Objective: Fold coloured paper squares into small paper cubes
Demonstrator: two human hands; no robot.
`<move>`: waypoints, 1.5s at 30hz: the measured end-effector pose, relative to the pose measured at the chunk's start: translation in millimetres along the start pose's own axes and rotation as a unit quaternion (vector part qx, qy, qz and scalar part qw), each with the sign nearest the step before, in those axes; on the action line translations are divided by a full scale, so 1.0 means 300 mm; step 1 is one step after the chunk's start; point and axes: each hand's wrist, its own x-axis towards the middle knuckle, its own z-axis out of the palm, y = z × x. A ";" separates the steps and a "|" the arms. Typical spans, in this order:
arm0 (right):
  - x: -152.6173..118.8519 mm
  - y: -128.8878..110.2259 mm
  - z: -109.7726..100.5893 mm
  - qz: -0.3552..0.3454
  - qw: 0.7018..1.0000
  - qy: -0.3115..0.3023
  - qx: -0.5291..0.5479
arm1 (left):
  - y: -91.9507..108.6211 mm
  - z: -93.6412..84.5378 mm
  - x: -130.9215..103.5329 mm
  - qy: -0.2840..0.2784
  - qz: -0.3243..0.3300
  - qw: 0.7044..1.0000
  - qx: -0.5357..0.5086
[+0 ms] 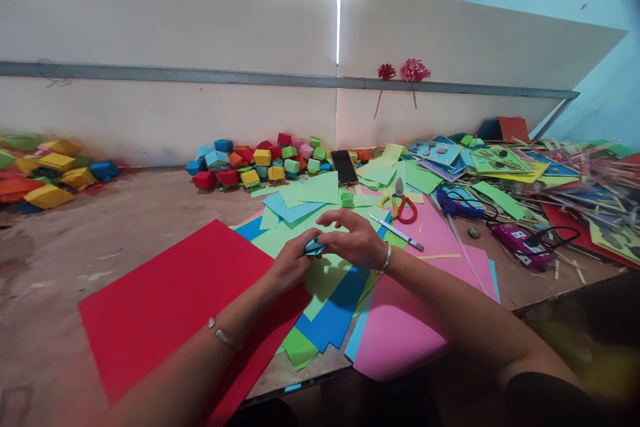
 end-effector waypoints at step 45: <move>0.033 -0.013 -0.050 0.238 0.950 0.110 0.168 | -0.006 0.008 -0.009 -0.014 0.014 1.000 -0.005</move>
